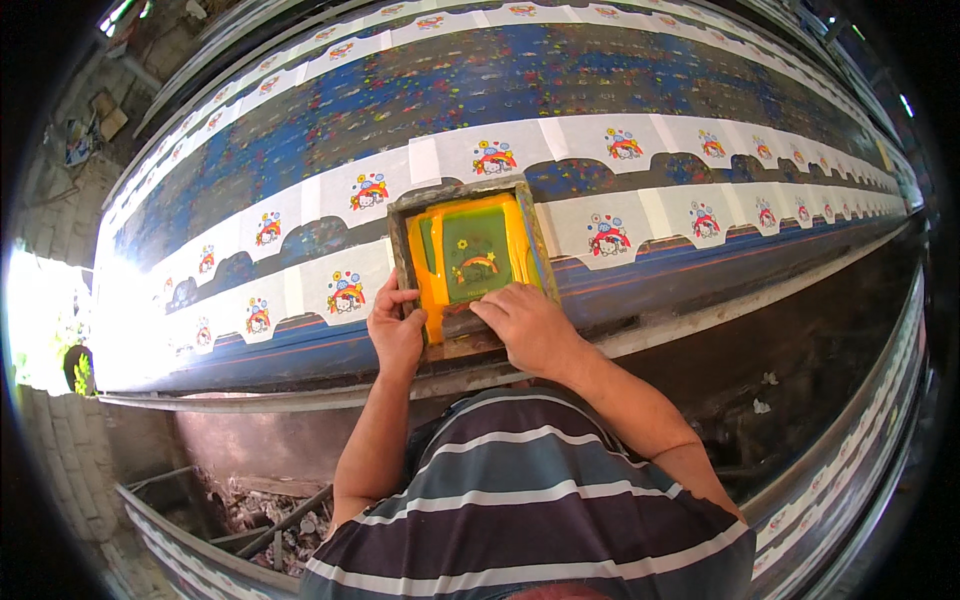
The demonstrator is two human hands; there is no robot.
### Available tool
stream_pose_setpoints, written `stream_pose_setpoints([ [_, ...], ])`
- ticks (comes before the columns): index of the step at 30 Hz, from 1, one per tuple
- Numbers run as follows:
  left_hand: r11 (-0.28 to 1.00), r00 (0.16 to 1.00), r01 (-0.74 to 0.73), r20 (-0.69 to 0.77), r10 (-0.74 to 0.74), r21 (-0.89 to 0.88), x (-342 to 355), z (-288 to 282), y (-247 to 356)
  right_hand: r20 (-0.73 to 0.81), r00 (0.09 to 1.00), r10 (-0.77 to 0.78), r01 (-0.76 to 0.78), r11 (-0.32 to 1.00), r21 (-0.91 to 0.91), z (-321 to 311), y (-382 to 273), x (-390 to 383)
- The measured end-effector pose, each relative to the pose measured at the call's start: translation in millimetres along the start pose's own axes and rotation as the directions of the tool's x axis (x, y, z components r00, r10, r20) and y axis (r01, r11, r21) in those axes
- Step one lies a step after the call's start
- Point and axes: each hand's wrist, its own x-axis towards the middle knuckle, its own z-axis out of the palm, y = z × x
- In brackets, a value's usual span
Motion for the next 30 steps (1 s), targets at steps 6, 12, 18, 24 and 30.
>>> stream_pose_setpoints([
  [6,0.991,0.995,-0.081,-0.053,0.087,0.11,2.7,2.2,-11.7,-0.007,1.0,0.004,-0.003,0.996,0.087,-10.8,-2.6,-8.4],
  [12,0.967,0.988,-0.13,-0.052,0.144,0.219,-4.9,8.8,-0.8,-0.108,0.992,-0.059,0.055,0.998,-0.041,10.2,7.7,5.0],
  [18,0.952,0.989,-0.117,-0.055,0.138,0.282,-6.1,13.4,11.5,-0.086,0.996,-0.04,0.028,0.991,-0.131,15.5,59.9,72.1],
  [24,0.934,0.975,-0.196,-0.04,0.217,0.299,-5.3,14.9,10.0,-0.065,0.998,-0.003,-0.004,0.994,-0.109,7.6,83.6,120.9],
  [30,0.932,0.976,-0.193,-0.04,0.215,0.307,-14.5,16.6,14.5,0.065,0.997,0.031,-0.025,0.996,-0.091,1.3,51.2,84.8],
])
